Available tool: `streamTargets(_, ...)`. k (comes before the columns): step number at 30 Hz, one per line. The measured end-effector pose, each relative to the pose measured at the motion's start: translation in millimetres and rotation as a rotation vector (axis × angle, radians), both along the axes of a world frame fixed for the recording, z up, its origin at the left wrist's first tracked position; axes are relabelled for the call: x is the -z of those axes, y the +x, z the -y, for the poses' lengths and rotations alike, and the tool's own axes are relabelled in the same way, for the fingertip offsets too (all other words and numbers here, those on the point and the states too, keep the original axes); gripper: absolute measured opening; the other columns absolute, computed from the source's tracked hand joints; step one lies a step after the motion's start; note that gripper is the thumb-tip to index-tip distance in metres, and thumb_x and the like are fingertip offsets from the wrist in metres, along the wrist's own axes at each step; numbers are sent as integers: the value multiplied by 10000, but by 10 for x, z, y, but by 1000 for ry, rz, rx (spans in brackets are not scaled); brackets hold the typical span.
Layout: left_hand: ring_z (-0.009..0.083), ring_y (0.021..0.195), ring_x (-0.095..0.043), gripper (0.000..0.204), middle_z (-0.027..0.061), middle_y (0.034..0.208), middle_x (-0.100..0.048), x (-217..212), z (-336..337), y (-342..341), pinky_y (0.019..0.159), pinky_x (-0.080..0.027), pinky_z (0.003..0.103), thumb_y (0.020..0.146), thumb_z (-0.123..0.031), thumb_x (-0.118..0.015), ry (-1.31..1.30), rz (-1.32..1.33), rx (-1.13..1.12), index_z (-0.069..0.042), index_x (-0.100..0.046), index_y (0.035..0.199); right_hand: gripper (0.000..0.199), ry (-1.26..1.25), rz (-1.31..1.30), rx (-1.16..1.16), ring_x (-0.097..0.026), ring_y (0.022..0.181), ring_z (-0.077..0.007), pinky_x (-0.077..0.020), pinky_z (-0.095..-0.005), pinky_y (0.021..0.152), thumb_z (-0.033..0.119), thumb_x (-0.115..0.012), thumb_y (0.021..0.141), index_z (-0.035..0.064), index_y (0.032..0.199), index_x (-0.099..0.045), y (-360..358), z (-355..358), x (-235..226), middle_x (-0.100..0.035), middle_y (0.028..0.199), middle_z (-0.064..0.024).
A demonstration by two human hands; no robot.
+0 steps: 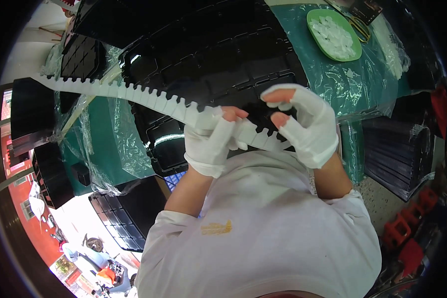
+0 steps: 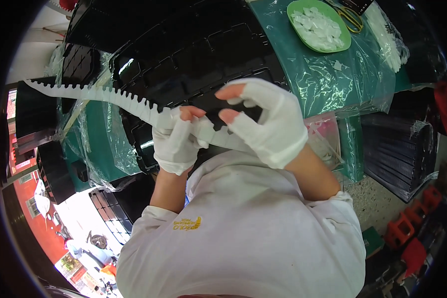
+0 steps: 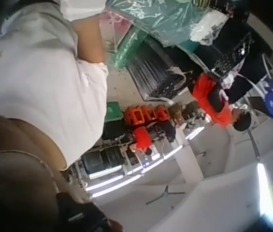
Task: The person assembles plastic toy trays by hand, inserting a pink foam insert into each black plastic tray and securing it with small white plastic pieces and a plastic strip.
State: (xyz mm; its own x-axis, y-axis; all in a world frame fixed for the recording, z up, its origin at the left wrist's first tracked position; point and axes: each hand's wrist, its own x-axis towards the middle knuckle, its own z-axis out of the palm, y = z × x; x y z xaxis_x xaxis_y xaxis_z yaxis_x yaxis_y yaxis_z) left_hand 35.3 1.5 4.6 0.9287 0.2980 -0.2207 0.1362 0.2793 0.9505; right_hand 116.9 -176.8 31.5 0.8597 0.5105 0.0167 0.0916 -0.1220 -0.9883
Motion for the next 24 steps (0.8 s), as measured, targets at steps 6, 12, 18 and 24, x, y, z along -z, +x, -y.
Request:
streamTargets(6,168,610,-612,296,109,754,-662,102,-125,67,569,-493,274,938,-245,-666,-249,219,-48,43,-642,1000,498,41,-293,-173,-635,993,-184,-479,-311,895,164,-783,723,-53,1148,-638,-11,174,221,-682,1053,-123)
streamTargets(12,164,638,-597,318,128,774,-653,106,-75,46,583,-478,274,963,-259,-618,12,180,-5,48,-627,1045,240,58,-291,-163,-661,745,-113,-525,-251,690,67,-757,751,22,983,-714,-32,105,238,-722,826,-66)
streamTargets(18,178,701,-684,212,123,845,-706,100,-16,-46,632,-556,292,837,-13,-731,70,39,95,61,-657,1023,141,-41,-4,-107,-658,713,-160,-532,-275,641,30,-766,733,56,869,-736,-38,68,247,-711,803,-70)
streamTargets(24,184,694,-691,140,136,807,-702,160,20,-103,643,-569,292,824,8,-731,206,-15,-42,80,-663,923,254,202,1058,-133,-599,746,-341,-511,-375,535,54,-779,593,23,812,-654,77,79,234,-644,1032,-168)
